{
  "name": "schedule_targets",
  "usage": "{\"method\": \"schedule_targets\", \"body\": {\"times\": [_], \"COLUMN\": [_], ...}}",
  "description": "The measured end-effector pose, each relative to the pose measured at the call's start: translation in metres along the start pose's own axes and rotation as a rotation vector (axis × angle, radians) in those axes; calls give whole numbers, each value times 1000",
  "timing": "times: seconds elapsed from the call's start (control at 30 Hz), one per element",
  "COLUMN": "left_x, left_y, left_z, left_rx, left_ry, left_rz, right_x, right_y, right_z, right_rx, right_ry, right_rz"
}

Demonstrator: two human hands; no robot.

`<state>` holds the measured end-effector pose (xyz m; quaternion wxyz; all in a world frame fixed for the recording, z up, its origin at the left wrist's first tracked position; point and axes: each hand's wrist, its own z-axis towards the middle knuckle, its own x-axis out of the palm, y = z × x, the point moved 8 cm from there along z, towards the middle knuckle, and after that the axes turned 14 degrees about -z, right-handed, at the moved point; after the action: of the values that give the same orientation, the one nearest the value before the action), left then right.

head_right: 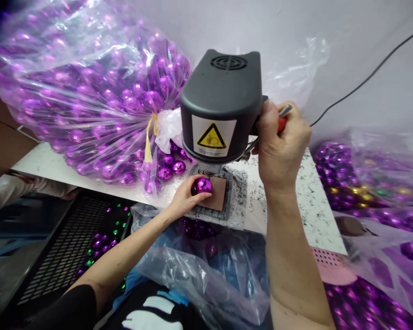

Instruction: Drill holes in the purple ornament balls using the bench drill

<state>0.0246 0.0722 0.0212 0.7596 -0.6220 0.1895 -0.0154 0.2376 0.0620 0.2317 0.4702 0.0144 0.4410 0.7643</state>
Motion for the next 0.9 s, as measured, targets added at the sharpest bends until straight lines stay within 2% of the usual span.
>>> {"method": "schedule_targets", "body": {"times": [0.1,0.2,0.3,0.57,0.7,0.9], "left_x": [7,18,24,28,29,29], "left_y": [-6,-12,-12,-1,-3,-8], "left_z": [2,2,4,5,4,3], "left_rx": [109,196,198,175,161,152], "left_ry": [-1,53,85,72,69,71], "left_rz": [131,232,275,250,248,259], "right_x": [0,0,-1,-3,-17,-35], "right_y": [0,0,1,2,10,18], "right_z": [0,0,0,-6,-24,-71], "right_rx": [-2,-6,-31,-19,-55,-258], "right_ry": [3,6,-2,21,-13,-59], "right_rz": [5,16,41,41,-66,-249]}}
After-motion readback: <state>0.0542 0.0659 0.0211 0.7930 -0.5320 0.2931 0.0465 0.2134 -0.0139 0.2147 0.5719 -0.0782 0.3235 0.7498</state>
